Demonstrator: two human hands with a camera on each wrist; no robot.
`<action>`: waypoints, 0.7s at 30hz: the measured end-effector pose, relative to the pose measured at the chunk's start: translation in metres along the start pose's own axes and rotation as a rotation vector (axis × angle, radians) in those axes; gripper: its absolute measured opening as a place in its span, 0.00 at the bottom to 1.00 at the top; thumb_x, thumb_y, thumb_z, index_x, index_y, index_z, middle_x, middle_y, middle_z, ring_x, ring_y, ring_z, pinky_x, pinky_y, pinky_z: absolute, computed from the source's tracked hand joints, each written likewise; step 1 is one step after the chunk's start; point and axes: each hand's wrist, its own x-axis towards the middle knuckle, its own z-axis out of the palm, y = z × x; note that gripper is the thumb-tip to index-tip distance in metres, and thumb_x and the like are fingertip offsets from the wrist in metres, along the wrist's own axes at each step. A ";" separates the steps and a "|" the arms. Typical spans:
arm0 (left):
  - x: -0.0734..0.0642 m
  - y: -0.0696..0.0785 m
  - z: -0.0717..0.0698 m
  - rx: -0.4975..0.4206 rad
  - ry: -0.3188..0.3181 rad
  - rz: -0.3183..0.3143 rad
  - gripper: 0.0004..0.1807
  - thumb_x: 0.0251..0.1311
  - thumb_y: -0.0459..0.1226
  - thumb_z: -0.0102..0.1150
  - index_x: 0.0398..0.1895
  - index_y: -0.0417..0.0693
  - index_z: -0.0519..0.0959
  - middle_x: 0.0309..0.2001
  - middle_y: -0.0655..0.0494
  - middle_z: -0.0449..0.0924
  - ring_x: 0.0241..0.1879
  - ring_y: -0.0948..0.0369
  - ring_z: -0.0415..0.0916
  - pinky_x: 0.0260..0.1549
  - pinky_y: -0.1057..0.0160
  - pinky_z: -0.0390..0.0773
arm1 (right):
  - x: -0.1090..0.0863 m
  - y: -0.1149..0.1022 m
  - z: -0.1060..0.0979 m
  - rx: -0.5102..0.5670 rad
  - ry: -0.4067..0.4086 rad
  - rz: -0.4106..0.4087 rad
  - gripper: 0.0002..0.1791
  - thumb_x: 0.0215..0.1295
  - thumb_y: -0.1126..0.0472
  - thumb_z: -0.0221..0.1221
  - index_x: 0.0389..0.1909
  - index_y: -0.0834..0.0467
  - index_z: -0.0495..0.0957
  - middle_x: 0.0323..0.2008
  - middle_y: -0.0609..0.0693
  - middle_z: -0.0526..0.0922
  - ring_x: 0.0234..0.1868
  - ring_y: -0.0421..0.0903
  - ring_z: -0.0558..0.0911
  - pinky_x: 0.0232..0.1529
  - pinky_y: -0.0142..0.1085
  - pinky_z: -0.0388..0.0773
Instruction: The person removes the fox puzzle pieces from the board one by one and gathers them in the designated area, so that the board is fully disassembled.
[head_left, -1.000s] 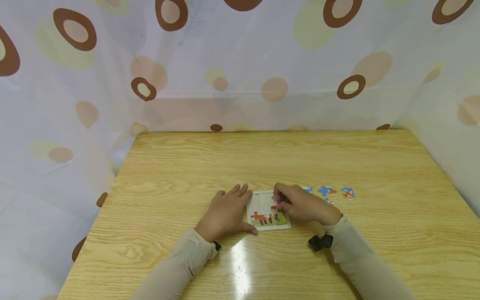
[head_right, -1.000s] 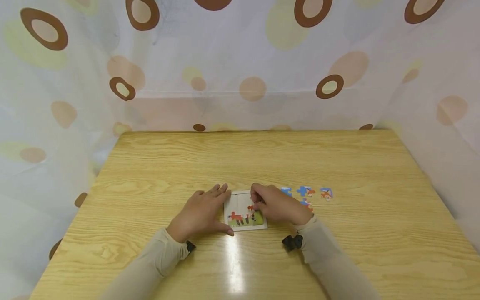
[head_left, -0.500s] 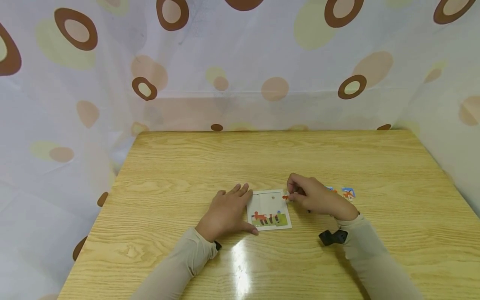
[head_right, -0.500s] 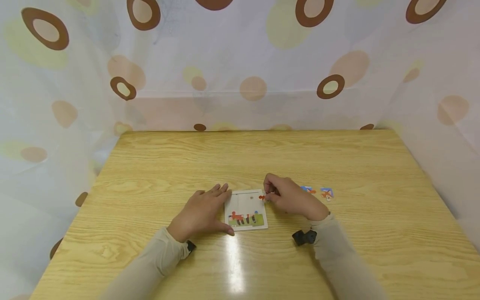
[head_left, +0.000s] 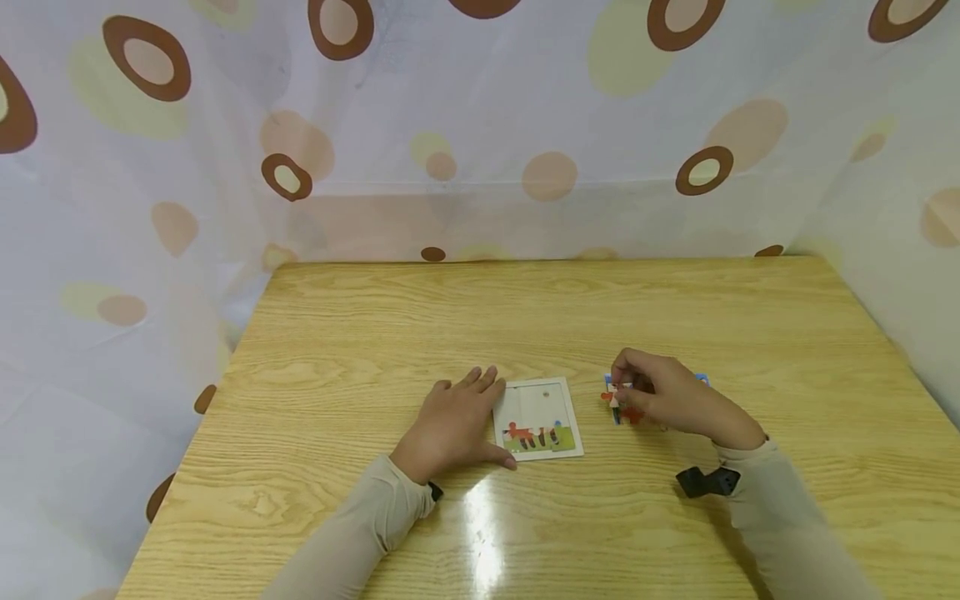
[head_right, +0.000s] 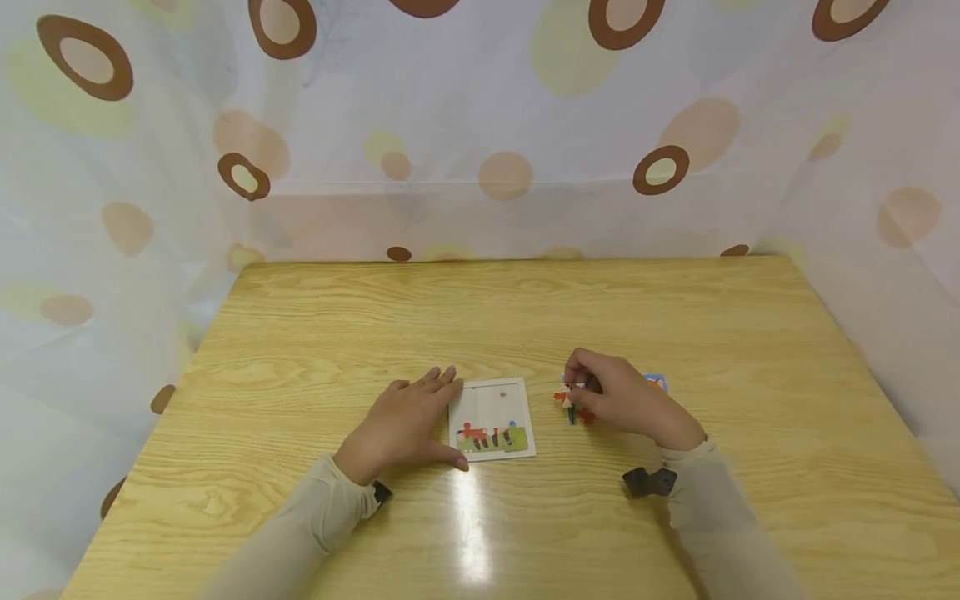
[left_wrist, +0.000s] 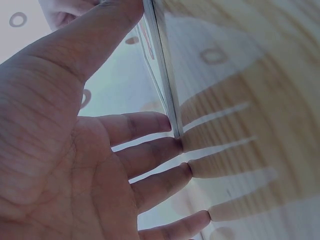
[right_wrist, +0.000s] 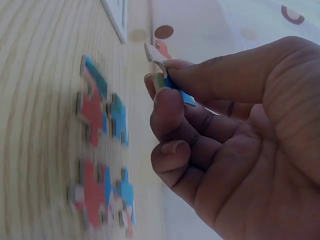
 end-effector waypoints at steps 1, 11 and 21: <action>0.000 0.000 0.000 -0.001 0.000 -0.002 0.64 0.46 0.72 0.69 0.81 0.48 0.60 0.80 0.50 0.55 0.79 0.52 0.53 0.68 0.41 0.64 | -0.003 0.001 -0.002 -0.003 0.004 0.001 0.04 0.73 0.70 0.60 0.43 0.59 0.76 0.32 0.46 0.78 0.23 0.37 0.71 0.24 0.33 0.71; 0.000 -0.001 0.000 0.005 0.008 0.000 0.64 0.46 0.73 0.69 0.81 0.47 0.61 0.80 0.49 0.56 0.79 0.51 0.54 0.68 0.41 0.65 | -0.033 0.018 -0.021 -0.033 0.079 0.024 0.06 0.71 0.73 0.61 0.43 0.61 0.76 0.34 0.49 0.80 0.27 0.41 0.79 0.27 0.33 0.76; -0.001 -0.001 0.000 -0.007 0.014 0.005 0.64 0.46 0.72 0.69 0.81 0.47 0.61 0.80 0.49 0.56 0.79 0.51 0.54 0.68 0.40 0.65 | -0.053 0.032 -0.033 -0.083 0.115 0.073 0.07 0.71 0.75 0.59 0.43 0.62 0.78 0.36 0.50 0.81 0.31 0.42 0.81 0.29 0.33 0.78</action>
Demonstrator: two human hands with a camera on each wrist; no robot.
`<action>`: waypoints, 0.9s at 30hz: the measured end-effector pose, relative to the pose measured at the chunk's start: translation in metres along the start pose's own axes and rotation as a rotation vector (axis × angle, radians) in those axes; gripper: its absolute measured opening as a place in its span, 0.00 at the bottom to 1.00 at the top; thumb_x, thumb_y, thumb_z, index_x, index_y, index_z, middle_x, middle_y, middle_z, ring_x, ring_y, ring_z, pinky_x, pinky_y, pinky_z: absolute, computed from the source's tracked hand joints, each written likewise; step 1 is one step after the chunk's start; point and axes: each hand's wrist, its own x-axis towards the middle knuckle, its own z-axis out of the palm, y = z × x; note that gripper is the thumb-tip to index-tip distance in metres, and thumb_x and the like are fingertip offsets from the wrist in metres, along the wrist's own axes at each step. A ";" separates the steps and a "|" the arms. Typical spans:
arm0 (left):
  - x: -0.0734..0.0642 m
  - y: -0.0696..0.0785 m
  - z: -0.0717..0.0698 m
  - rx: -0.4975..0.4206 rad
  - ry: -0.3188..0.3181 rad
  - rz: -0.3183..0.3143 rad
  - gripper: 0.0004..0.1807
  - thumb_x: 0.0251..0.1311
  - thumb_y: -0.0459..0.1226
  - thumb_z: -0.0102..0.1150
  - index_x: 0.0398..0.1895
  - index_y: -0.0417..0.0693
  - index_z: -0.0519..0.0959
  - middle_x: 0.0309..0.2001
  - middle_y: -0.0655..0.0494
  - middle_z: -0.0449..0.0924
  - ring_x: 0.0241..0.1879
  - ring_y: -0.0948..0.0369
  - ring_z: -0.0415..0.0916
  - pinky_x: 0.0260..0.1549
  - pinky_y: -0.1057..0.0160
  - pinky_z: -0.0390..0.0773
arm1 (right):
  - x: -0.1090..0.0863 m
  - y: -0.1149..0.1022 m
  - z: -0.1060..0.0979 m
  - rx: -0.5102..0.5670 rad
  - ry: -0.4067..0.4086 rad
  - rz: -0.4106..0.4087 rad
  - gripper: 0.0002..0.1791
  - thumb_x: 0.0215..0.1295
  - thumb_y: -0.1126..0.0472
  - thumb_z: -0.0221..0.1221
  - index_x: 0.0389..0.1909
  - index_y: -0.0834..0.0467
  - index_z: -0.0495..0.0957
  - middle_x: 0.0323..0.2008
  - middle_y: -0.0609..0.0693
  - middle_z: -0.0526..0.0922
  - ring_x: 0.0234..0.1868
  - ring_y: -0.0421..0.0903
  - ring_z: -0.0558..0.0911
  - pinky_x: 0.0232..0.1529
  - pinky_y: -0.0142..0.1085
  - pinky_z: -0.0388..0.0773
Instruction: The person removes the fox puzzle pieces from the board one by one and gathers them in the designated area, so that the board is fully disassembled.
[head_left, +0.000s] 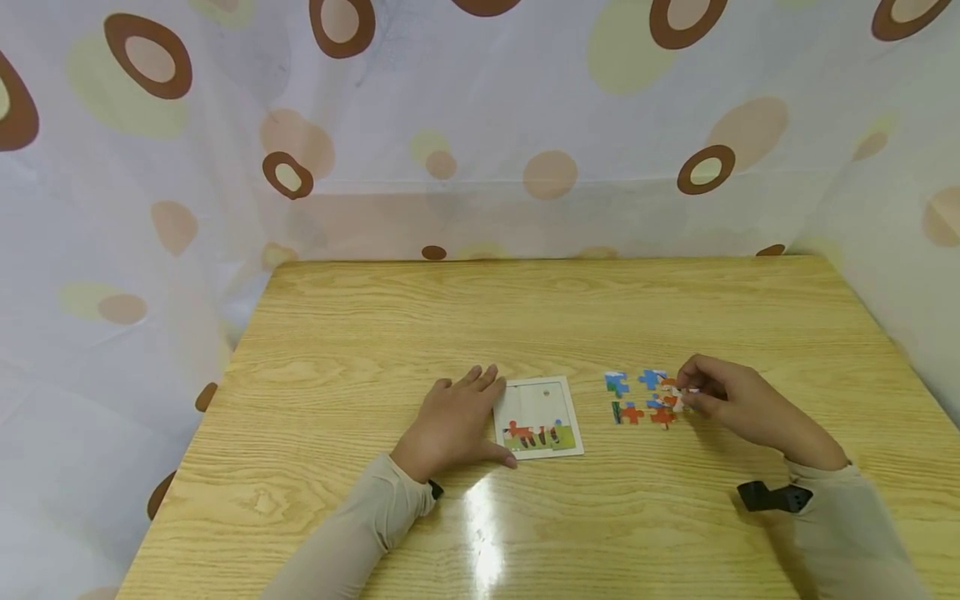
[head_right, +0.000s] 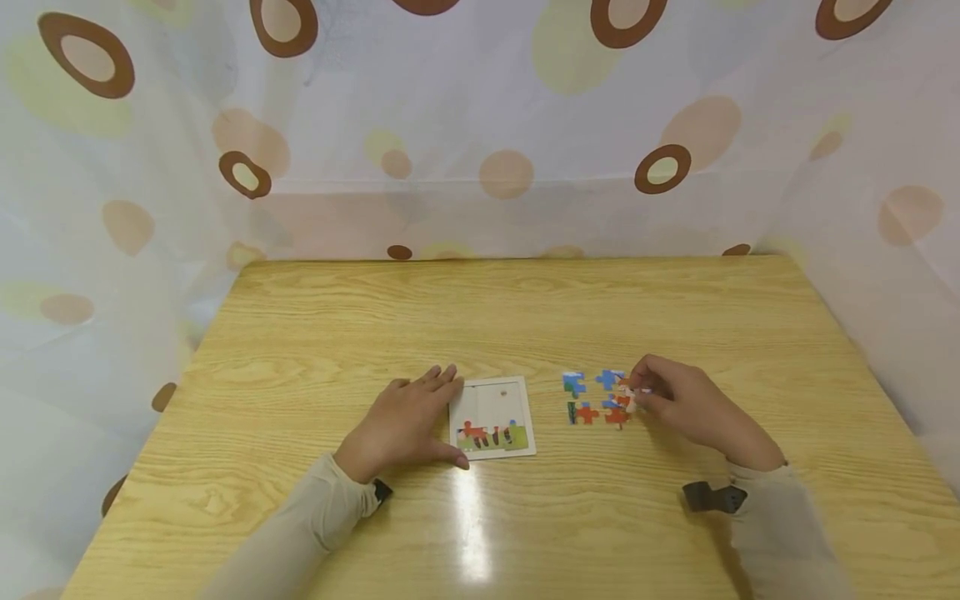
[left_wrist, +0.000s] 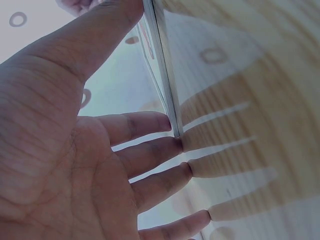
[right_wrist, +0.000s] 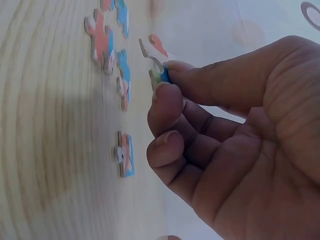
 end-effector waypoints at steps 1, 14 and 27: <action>0.000 0.000 0.000 0.000 0.000 0.000 0.64 0.46 0.72 0.69 0.81 0.47 0.61 0.80 0.49 0.56 0.79 0.51 0.54 0.68 0.40 0.65 | -0.001 0.002 0.000 -0.007 0.001 0.000 0.07 0.71 0.76 0.59 0.43 0.61 0.78 0.36 0.50 0.81 0.32 0.42 0.82 0.29 0.33 0.78; 0.001 0.000 0.000 0.001 0.009 0.005 0.63 0.45 0.72 0.71 0.80 0.48 0.62 0.80 0.49 0.57 0.78 0.51 0.55 0.66 0.41 0.67 | -0.017 0.018 -0.007 0.012 -0.016 0.015 0.08 0.69 0.78 0.60 0.42 0.64 0.76 0.36 0.51 0.80 0.32 0.39 0.82 0.29 0.31 0.79; 0.001 0.000 0.000 -0.003 0.003 -0.005 0.64 0.45 0.72 0.70 0.80 0.48 0.61 0.80 0.49 0.57 0.79 0.51 0.54 0.67 0.40 0.65 | -0.015 0.024 -0.009 -0.203 -0.032 0.124 0.09 0.67 0.73 0.65 0.34 0.58 0.75 0.30 0.45 0.78 0.28 0.36 0.73 0.27 0.34 0.72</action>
